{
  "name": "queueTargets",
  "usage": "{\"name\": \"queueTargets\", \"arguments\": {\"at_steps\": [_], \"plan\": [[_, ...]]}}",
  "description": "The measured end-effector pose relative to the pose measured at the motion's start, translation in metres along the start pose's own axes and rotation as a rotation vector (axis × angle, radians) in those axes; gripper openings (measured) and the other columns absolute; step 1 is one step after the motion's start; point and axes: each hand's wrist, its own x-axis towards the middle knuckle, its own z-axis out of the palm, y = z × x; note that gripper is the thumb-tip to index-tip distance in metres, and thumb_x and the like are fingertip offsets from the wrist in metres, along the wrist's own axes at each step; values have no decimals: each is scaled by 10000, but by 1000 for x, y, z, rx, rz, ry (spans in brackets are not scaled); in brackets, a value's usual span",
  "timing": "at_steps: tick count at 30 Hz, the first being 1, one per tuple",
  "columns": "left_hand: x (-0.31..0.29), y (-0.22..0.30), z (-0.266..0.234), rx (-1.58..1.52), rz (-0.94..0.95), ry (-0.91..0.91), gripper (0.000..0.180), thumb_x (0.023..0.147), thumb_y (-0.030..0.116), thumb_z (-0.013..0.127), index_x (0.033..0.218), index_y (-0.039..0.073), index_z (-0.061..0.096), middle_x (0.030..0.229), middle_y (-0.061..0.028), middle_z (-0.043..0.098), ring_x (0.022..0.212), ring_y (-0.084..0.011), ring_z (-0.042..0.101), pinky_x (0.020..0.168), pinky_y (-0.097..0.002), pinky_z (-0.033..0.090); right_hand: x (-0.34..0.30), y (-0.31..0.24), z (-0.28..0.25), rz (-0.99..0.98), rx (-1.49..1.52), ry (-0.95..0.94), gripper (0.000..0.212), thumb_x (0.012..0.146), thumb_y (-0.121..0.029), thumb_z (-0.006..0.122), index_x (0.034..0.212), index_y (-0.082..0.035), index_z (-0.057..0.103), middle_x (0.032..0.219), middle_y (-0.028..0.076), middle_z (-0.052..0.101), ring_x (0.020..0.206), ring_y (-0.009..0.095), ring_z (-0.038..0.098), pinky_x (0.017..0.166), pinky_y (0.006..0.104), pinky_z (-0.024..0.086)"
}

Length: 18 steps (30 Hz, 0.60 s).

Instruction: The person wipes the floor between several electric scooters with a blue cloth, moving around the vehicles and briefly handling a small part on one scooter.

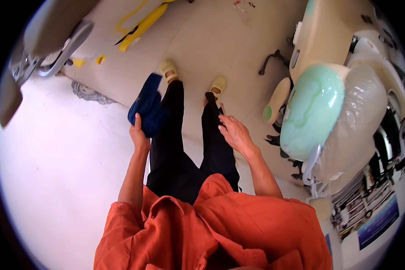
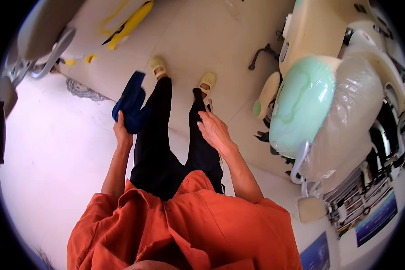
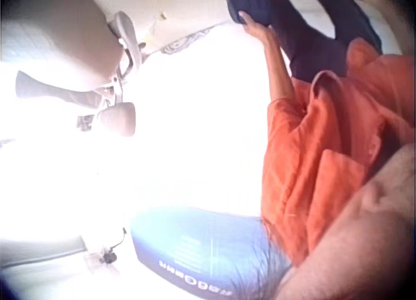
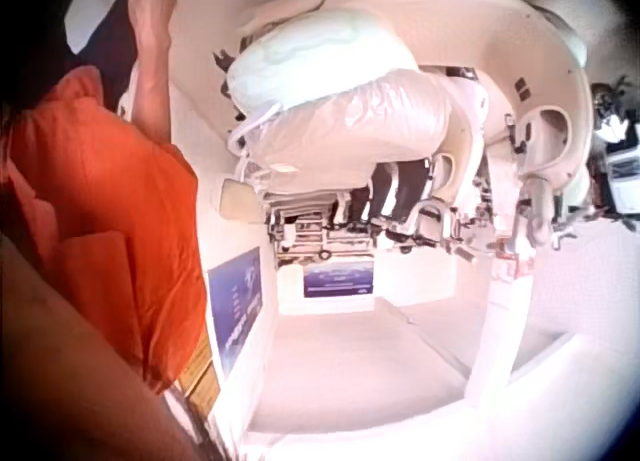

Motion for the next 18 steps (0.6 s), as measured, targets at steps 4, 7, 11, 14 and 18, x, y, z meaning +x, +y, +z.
{"name": "queueTargets", "arguments": {"at_steps": [4, 7, 11, 14, 18], "plan": [[-5, 3, -89, -196, -41, -62, 608, 954, 463, 526, 1302, -34, 477, 1274, -154, 558, 1149, -275, 569, 1011, -427, 442, -29, -27, -7, -25, -255, -136, 307, 873, -137, 586, 1145, 2, 556, 1061, 197, 606, 1000, 383, 584, 840, 437, 483], [-16, -6, -134, -373, -132, 42, 608, 955, 494, 501, 1305, -3, 485, 1300, -143, 545, 1181, -271, 546, 1029, -442, 420, -37, -47, -11, -52, -364, -195, 308, 871, -139, 589, 1143, 2, 557, 1033, 197, 609, 980, 386, 587, 833, 445, 483], [-24, -21, -190, -593, -202, 172, 558, 960, 463, 506, 1343, 60, 462, 1326, -110, 535, 1195, -258, 528, 1039, -448, 396, -29, -100, 1, -58, -565, -279, 305, 862, -127, 597, 1135, 1, 553, 1058, 202, 630, 999, 383, 599, 836, 446, 482], [-27, -41, -235, -710, -222, 214, 565, 940, 450, 552, 1344, 65, 463, 1334, -89, 533, 1201, -259, 519, 1034, -451, 392, -18, -149, 24, -182, -636, -299, 315, 879, -150, 585, 1155, 0, 557, 1096, 199, 625, 1005, 390, 599, 841, 461, 486], [-39, -60, -275, -834, -214, 274, 585, 914, 444, 597, 1347, 74, 463, 1326, -84, 541, 1197, -258, 519, 1018, -453, 404, -4, -226, 58, -302, -682, -414, 372, 905, -186, 565, 1241, -29, 536, 1213, 199, 594, 1072, 391, 585, 881, 462, 490]]}}
